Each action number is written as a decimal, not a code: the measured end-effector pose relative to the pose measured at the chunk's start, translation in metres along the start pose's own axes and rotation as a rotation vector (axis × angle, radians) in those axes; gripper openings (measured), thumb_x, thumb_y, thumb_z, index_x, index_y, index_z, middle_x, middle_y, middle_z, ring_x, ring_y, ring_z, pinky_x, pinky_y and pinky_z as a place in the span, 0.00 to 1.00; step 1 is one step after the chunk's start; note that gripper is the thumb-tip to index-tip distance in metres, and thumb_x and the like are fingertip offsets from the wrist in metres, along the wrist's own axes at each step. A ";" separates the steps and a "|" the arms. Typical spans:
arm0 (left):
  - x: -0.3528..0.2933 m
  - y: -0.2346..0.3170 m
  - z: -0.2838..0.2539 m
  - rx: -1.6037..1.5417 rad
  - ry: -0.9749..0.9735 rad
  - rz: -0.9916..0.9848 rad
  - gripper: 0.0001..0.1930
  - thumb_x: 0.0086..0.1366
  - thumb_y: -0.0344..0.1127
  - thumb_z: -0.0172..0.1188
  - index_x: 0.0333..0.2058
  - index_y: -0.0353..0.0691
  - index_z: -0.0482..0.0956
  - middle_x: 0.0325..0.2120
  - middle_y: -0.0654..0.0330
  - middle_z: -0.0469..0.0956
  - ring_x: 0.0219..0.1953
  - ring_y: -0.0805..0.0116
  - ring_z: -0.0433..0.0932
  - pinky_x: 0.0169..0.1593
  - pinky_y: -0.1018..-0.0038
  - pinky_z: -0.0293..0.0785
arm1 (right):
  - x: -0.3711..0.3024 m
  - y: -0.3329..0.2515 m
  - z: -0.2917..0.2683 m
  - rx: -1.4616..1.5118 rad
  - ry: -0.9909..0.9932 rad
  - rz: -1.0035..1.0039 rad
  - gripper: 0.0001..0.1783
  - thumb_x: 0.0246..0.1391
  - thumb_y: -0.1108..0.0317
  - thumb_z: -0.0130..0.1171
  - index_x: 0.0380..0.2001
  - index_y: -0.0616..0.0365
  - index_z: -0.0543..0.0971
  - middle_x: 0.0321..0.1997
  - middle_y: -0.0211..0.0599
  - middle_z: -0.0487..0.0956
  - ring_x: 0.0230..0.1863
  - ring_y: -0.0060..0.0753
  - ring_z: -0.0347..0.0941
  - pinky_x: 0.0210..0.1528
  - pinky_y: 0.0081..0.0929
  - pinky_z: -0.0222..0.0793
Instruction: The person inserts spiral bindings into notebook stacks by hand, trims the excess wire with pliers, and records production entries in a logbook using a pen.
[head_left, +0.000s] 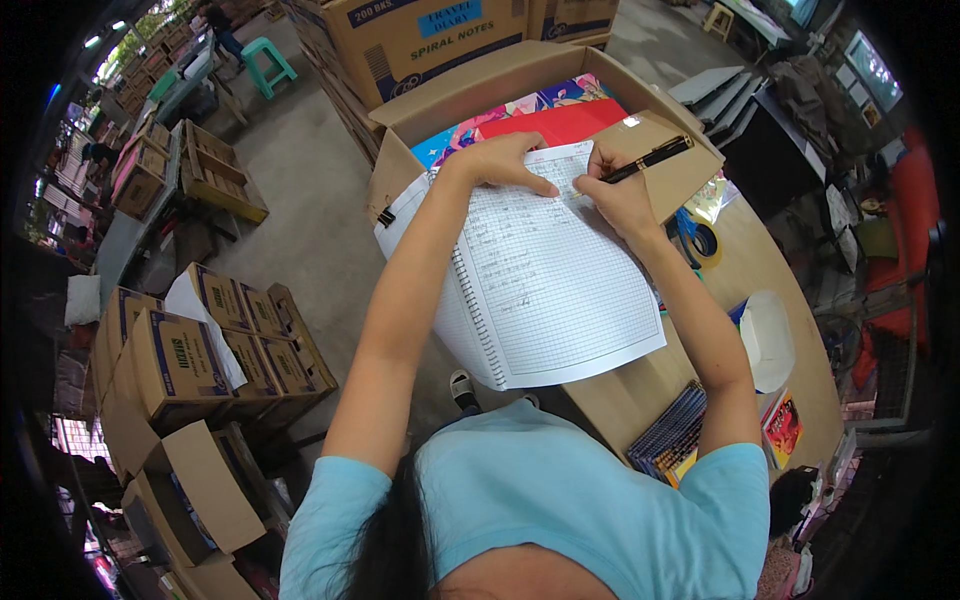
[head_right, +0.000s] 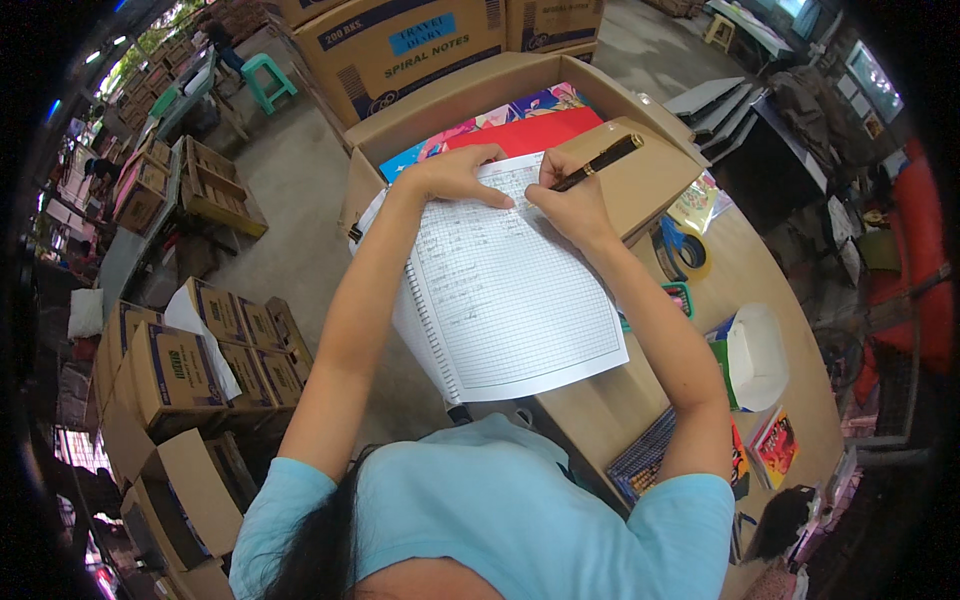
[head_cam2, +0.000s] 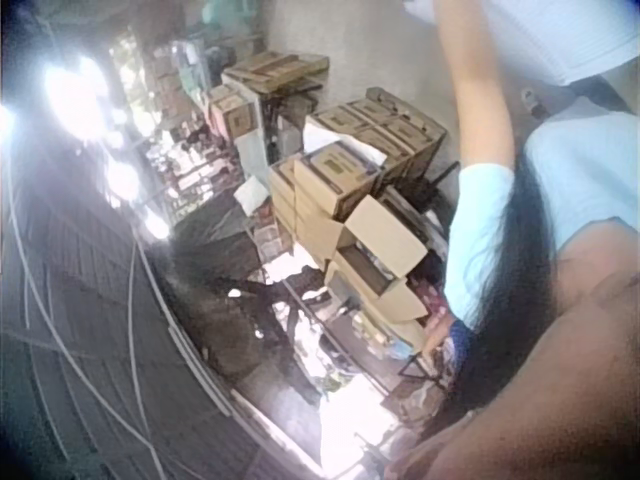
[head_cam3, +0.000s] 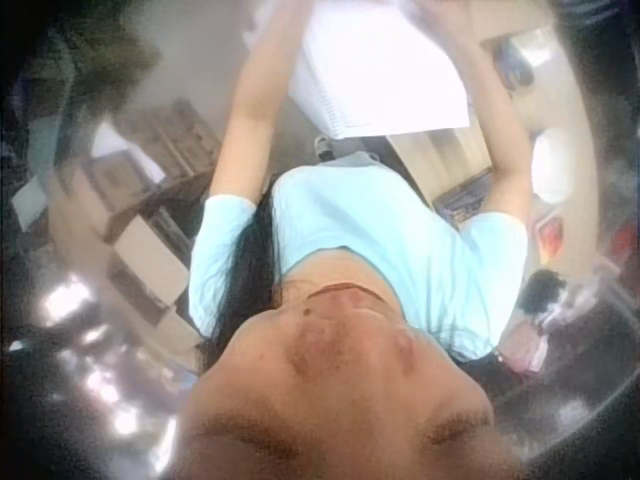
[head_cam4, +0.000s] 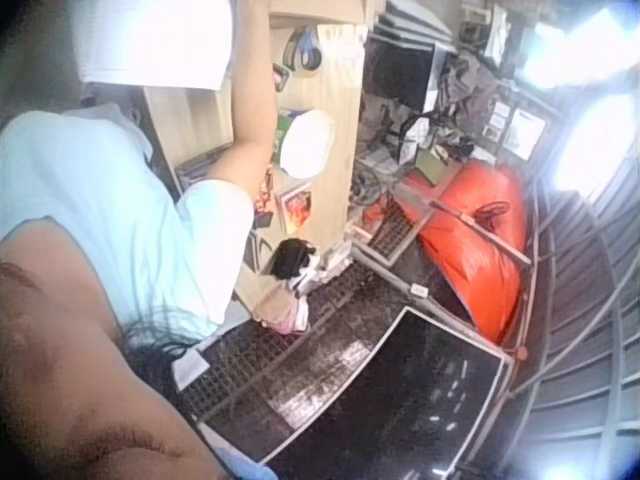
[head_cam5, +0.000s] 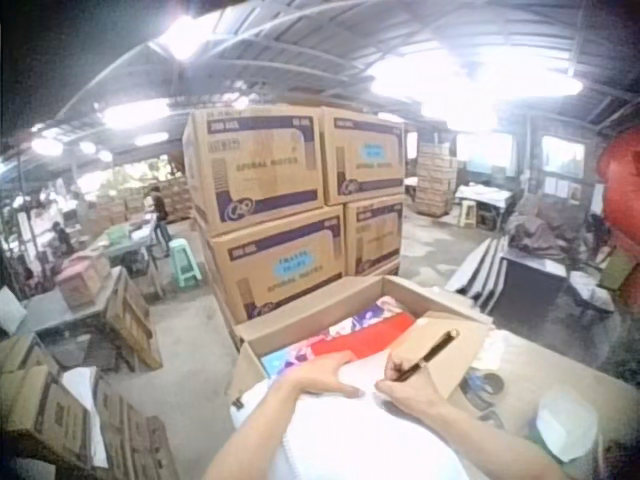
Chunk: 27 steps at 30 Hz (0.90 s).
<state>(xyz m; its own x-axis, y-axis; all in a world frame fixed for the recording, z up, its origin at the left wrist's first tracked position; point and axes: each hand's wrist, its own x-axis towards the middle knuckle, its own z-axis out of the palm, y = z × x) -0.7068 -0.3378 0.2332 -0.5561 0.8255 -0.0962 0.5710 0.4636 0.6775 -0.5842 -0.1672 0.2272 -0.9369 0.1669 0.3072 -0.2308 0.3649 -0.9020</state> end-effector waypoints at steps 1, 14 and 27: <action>-0.001 0.001 0.000 -0.009 -0.005 -0.004 0.38 0.40 0.53 0.72 0.48 0.37 0.72 0.44 0.51 0.76 0.47 0.60 0.76 0.49 0.71 0.69 | 0.000 0.000 -0.001 -0.024 0.000 0.000 0.14 0.36 0.73 0.61 0.15 0.55 0.64 0.15 0.20 0.62 0.19 0.13 0.55 0.22 0.18 0.50; 0.000 -0.002 0.000 -0.020 0.003 0.009 0.40 0.35 0.53 0.75 0.46 0.37 0.73 0.41 0.52 0.78 0.44 0.62 0.77 0.46 0.73 0.70 | 0.000 -0.002 0.005 -0.171 0.020 -0.058 0.17 0.38 0.69 0.59 0.14 0.60 0.61 0.13 0.29 0.58 0.19 0.19 0.56 0.22 0.25 0.52; 0.001 0.001 -0.001 0.020 0.016 0.026 0.41 0.32 0.53 0.76 0.45 0.37 0.74 0.40 0.52 0.77 0.44 0.61 0.77 0.45 0.73 0.70 | 0.000 -0.002 0.004 -0.199 -0.019 -0.052 0.16 0.37 0.68 0.58 0.14 0.61 0.60 0.13 0.30 0.58 0.19 0.20 0.54 0.22 0.26 0.51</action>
<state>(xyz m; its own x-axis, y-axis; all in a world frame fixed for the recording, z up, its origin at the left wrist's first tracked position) -0.7070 -0.3371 0.2342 -0.5507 0.8320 -0.0671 0.5971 0.4489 0.6648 -0.5845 -0.1718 0.2274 -0.9301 0.1269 0.3446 -0.2244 0.5463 -0.8070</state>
